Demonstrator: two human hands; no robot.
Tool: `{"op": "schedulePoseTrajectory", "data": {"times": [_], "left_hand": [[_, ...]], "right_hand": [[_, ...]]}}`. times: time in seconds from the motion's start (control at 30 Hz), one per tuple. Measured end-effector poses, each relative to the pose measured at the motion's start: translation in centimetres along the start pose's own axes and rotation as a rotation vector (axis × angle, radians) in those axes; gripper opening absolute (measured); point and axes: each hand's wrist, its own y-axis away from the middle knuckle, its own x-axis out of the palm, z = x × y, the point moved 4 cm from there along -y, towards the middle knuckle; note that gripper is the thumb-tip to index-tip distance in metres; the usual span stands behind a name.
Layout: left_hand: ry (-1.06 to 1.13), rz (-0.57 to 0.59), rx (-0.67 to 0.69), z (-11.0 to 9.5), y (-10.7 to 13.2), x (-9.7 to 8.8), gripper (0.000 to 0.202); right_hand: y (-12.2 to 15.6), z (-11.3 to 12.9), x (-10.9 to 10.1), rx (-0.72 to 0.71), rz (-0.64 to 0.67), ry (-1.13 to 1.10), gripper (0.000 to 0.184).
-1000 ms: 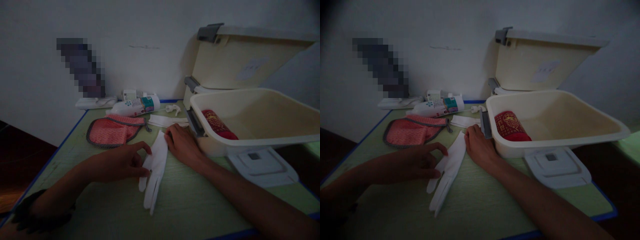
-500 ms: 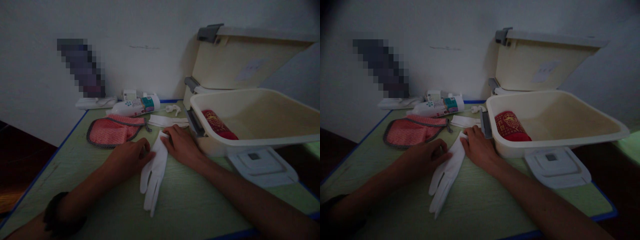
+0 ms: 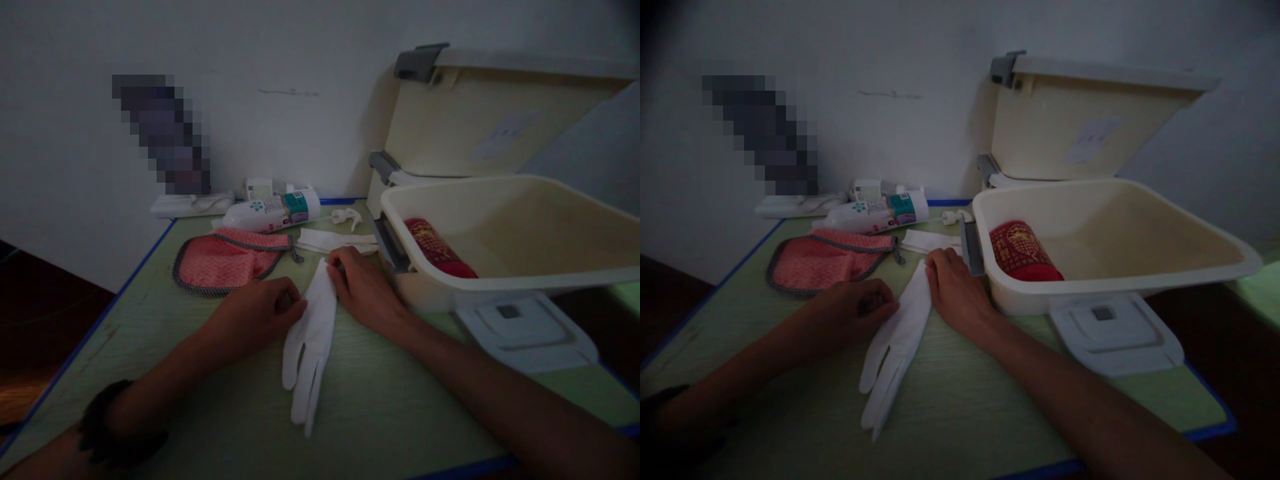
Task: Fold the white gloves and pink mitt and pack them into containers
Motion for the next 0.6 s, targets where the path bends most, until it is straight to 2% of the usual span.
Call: {"op": "schedulePoseTrajectory", "data": {"times": [0.17, 0.4, 0.6], "left_hand": [[-0.002, 0.045, -0.019, -0.05, -0.09, 0.0, 0.028], [0.16, 0.114, -0.022, 0.1, -0.28, -0.27, 0.033], [0.132, 0.07, -0.04, 0.1, -0.35, -0.61, 0.028]], "right_hand": [[-0.07, -0.02, 0.07, 0.013, -0.015, -0.007, 0.011], [-0.11, -0.07, 0.15, 0.034, -0.004, -0.002, 0.01], [0.02, -0.17, 0.23, 0.003, -0.004, 0.017, 0.012]]}}
